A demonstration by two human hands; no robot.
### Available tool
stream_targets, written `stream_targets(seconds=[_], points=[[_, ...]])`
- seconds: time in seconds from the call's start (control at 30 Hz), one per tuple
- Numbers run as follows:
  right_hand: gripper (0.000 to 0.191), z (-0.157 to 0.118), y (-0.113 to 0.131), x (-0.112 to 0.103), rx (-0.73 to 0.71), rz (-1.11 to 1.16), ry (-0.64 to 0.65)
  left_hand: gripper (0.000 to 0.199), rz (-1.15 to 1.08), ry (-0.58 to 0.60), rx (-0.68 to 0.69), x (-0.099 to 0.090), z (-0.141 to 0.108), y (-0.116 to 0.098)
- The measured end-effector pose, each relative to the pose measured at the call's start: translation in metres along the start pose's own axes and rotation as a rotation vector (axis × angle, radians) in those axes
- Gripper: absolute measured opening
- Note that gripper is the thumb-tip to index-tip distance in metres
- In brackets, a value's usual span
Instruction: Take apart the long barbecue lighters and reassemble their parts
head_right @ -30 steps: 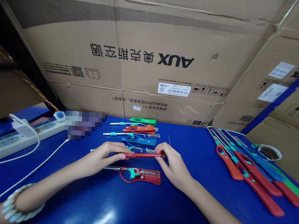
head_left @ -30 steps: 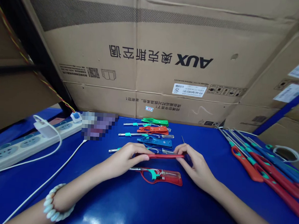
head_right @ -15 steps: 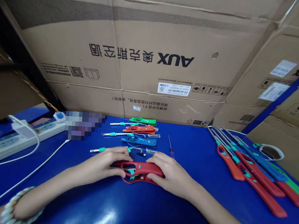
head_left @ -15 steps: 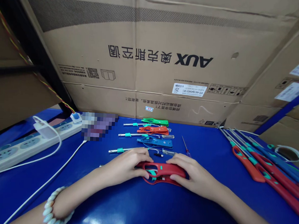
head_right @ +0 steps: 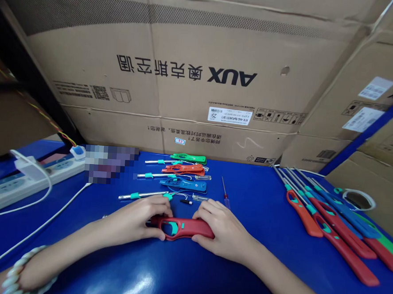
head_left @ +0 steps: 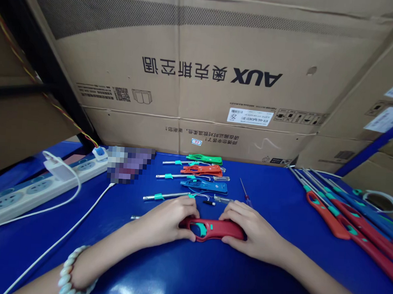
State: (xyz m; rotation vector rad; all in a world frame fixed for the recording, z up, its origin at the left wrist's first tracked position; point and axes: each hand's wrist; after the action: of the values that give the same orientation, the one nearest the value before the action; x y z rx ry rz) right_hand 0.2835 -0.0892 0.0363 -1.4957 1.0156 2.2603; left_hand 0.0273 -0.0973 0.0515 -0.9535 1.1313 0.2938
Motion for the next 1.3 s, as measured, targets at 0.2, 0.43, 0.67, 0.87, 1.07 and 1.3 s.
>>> stream_targets(seconds=[0.2, 0.43, 0.67, 0.87, 1.07, 1.3], points=[[0.019, 0.0008, 0.0011, 0.0016, 0.0, 0.013, 0.01, 0.028, -0.021, 0.003, 0.007, 0.0, -0.0007, 0.0016], [0.019, -0.0001, 0.002, 0.0026, 0.021, 0.024, 0.02, 0.027, -0.04, 0.003, 0.012, 0.0003, -0.0012, 0.0031], [0.015, 0.0015, 0.005, -0.0001, 0.032, 0.035, 0.037, 0.027, -0.063, -0.007, 0.016, 0.0014, -0.0013, 0.0057], [0.017, 0.0004, 0.0038, 0.0023, 0.042, 0.031, 0.041, 0.026, -0.046, 0.021, -0.008, -0.001, -0.0012, 0.0021], [0.017, 0.0007, -0.0006, 0.0047, 0.057, 0.084, 0.046, 0.028, 0.024, 0.041, 0.006, 0.0017, -0.0004, 0.0027], [0.014, 0.0001, 0.0038, 0.0082, 0.228, 0.193, 0.047, 0.029, -0.02, 0.034, -0.002, 0.0054, -0.0004, 0.0025]])
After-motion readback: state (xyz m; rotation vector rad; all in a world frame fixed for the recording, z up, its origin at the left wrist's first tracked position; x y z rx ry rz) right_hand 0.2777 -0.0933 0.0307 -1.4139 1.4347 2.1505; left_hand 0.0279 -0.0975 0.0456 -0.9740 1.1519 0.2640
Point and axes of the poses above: each hand's wrist, its own z-axis towards the middle knuckle, its own x-axis out of the palm, y = z × x, and after that the axes turned 5 degrees about -y, right-handed
